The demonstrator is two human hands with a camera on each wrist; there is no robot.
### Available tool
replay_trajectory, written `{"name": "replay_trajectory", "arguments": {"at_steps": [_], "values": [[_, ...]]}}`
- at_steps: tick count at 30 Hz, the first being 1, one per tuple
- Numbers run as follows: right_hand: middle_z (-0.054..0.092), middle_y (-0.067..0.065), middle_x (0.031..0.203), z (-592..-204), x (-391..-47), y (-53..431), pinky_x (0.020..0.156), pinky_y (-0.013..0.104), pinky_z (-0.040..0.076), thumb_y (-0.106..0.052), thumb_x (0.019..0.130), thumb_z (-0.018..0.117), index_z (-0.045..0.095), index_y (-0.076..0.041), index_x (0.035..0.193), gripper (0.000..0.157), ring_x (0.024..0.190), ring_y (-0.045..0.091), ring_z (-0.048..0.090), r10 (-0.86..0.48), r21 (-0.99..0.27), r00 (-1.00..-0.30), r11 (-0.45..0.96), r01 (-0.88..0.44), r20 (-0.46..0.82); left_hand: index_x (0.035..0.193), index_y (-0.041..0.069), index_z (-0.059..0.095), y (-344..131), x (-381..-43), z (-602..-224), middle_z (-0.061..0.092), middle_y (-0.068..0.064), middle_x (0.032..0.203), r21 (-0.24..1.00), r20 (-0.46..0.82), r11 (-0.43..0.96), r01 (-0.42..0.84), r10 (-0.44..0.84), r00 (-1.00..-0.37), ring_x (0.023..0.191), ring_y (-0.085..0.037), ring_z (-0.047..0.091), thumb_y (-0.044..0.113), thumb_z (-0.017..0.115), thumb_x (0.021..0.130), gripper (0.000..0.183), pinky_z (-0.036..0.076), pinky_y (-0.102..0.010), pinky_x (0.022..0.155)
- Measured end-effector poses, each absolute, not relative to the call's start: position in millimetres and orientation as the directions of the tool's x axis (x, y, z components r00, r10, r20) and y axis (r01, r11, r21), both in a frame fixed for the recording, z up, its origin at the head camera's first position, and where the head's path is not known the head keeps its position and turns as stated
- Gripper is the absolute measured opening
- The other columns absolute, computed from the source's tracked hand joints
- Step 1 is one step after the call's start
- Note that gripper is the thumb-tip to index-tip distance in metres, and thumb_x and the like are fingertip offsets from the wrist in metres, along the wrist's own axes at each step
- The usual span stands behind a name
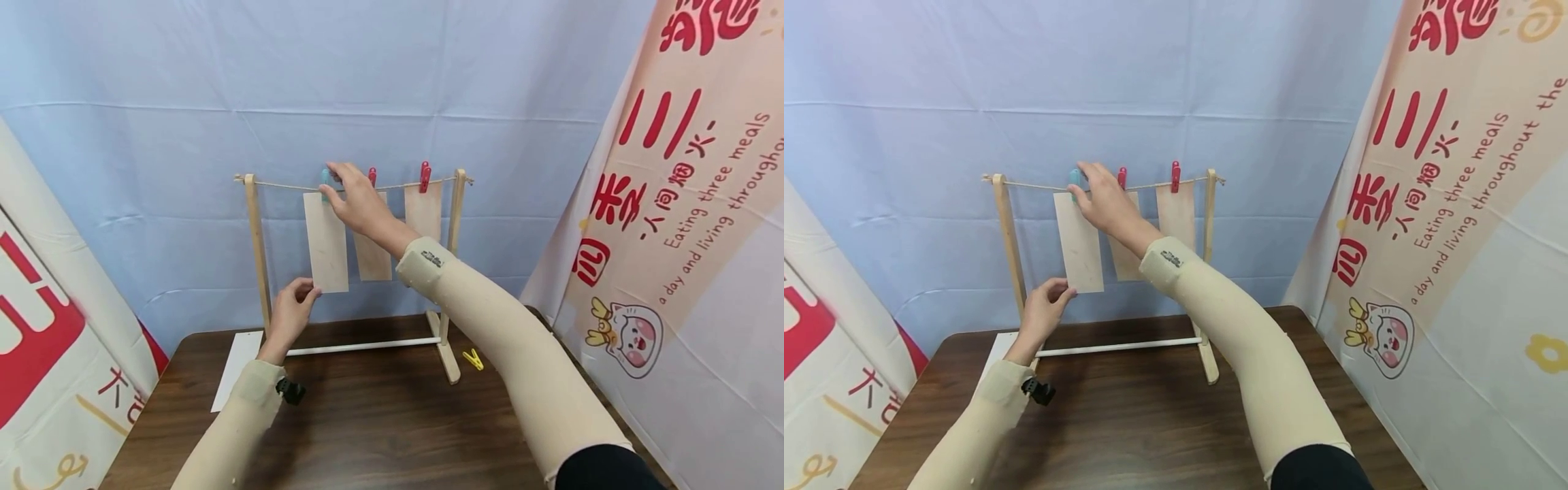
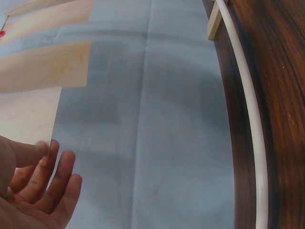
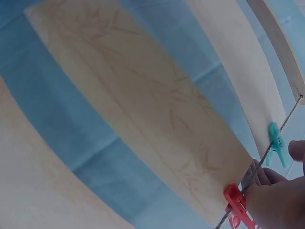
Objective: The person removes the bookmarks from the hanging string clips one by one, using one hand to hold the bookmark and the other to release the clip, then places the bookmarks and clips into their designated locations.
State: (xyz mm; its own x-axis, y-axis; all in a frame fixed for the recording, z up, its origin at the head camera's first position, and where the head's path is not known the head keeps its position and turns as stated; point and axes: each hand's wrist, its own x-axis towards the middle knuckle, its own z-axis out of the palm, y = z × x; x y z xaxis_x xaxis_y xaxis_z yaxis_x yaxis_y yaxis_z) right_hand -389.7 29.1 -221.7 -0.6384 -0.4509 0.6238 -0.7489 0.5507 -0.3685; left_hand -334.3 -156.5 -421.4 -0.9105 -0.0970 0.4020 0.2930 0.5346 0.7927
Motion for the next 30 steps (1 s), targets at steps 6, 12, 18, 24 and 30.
{"name": "replay_trajectory", "arguments": {"at_steps": [6, 12, 18, 24, 30], "values": [[0.062, 0.017, 0.136, -224.8, -389.3, 28.1, 0.109, 0.032, 0.05, -0.02, 0.112, 0.061, 0.052, 0.002, 0.154, 0.049, 0.128, 0.025, 0.06, -0.427, -0.395, -0.645, 0.538, -0.745, 0.634, 0.121, 0.004, 0.074, -156.0, -332.4, -422.0, 0.078, -0.016, 0.109, 0.8, 0.402, 0.526, 0.29, -0.11, -0.909, 0.1, -0.032, 0.072, 0.018, 0.071, 0.107, 0.02, 0.055, -0.046, 0.086], [0.064, 0.016, 0.133, -225.9, -390.1, 26.7, 0.107, 0.025, 0.05, -0.018, 0.111, 0.062, 0.057, 0.003, 0.148, 0.043, 0.125, 0.024, 0.063, -0.396, -0.441, -0.643, 0.49, -0.752, 0.656, 0.124, 0.003, 0.073, -156.3, -330.0, -423.7, 0.077, -0.017, 0.112, 0.804, 0.408, 0.519, 0.292, -0.122, -0.905, 0.101, -0.033, 0.073, 0.017, 0.071, 0.106, 0.023, 0.057, -0.049, 0.088], [0.068, 0.013, 0.129, -225.9, -389.1, 27.3, 0.105, 0.023, 0.051, -0.019, 0.111, 0.064, 0.063, 0.0, 0.142, 0.037, 0.121, 0.022, 0.066, -0.353, -0.481, -0.638, 0.439, -0.759, 0.685, 0.123, 0.003, 0.074, -156.8, -328.8, -425.0, 0.078, -0.016, 0.111, 0.796, 0.431, 0.52, 0.308, -0.13, -0.893, 0.098, -0.032, 0.073, 0.017, 0.072, 0.106, 0.022, 0.056, -0.047, 0.085], [0.068, 0.012, 0.128, -226.9, -387.8, 29.0, 0.104, 0.026, 0.051, -0.019, 0.109, 0.066, 0.065, -0.001, 0.138, 0.034, 0.119, 0.021, 0.066, -0.339, -0.483, -0.627, 0.421, -0.768, 0.702, 0.122, 0.003, 0.074, -156.8, -328.8, -427.0, 0.078, -0.016, 0.109, 0.789, 0.45, 0.524, 0.321, -0.138, -0.882, 0.097, -0.032, 0.073, 0.015, 0.072, 0.105, 0.021, 0.056, -0.046, 0.084], [0.069, 0.012, 0.125, -230.5, -387.3, 29.5, 0.102, 0.026, 0.052, -0.016, 0.107, 0.069, 0.067, -0.001, 0.135, 0.031, 0.116, 0.021, 0.067, -0.318, -0.487, -0.611, 0.39, -0.781, 0.725, 0.121, 0.003, 0.074, -156.6, -327.6, -427.8, 0.079, -0.016, 0.108, 0.789, 0.452, 0.525, 0.32, -0.143, -0.881, 0.097, -0.031, 0.074, 0.015, 0.073, 0.105, 0.02, 0.056, -0.044, 0.083]]}}
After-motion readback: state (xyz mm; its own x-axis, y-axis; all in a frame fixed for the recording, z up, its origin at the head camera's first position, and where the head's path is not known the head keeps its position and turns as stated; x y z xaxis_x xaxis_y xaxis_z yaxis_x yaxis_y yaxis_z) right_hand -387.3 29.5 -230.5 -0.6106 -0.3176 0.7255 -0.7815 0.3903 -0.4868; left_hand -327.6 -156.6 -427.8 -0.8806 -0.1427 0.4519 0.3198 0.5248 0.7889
